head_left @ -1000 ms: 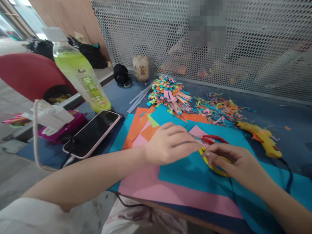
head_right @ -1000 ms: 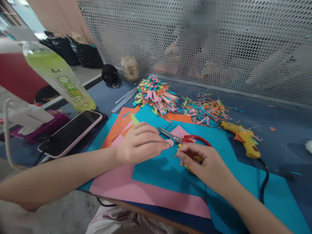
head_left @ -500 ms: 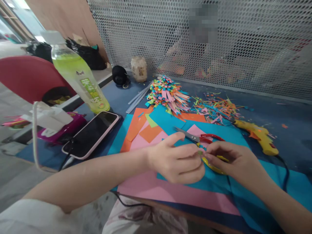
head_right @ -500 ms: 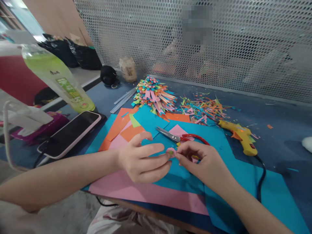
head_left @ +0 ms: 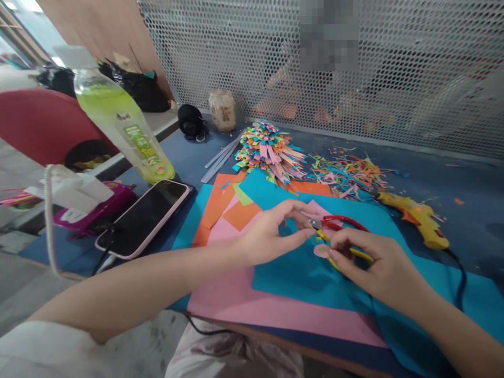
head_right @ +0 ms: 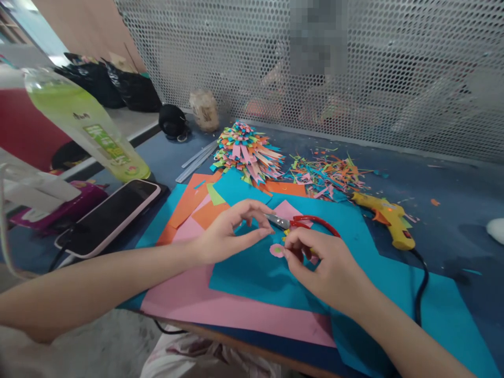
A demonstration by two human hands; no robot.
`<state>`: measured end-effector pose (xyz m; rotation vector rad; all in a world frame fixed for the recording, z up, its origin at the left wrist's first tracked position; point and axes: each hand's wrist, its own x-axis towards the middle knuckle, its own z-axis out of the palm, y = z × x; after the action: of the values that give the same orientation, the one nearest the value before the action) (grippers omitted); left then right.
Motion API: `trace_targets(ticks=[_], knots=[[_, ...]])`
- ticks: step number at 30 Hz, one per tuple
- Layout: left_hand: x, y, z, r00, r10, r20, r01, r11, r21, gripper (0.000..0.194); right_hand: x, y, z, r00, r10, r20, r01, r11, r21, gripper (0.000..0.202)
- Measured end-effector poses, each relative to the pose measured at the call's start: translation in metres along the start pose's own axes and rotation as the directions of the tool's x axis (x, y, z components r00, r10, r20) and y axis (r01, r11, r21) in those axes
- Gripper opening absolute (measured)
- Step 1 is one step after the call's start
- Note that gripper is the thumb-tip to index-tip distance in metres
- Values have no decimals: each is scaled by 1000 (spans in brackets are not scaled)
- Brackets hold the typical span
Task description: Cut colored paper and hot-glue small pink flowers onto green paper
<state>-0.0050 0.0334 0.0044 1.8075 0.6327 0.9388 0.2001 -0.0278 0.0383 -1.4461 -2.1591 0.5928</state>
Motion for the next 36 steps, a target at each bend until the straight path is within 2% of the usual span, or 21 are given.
trace_targets(ticks=[8, 16, 24, 31, 36], knots=[[-2, 3, 3, 997, -69, 24, 70, 995, -66, 29, 0, 1, 2, 1000, -24, -3, 24, 999, -45, 13], [0, 4, 3, 998, -55, 31, 59, 986, -156, 30, 0, 2, 3, 998, -60, -5, 59, 997, -54, 13], [0, 1, 5, 997, -73, 9, 73, 970, -232, 28, 0, 0, 2, 1000, -28, -6, 28, 999, -26, 14], [0, 3, 5, 988, -152, 3, 150, 974, -172, 25, 1, -2, 1, 1000, 10, -18, -11, 999, -37, 18], [0, 2, 5, 987, -163, -13, 158, 973, -171, 25, 0, 0, 1, 999, 4, -32, -6, 998, -60, 17]])
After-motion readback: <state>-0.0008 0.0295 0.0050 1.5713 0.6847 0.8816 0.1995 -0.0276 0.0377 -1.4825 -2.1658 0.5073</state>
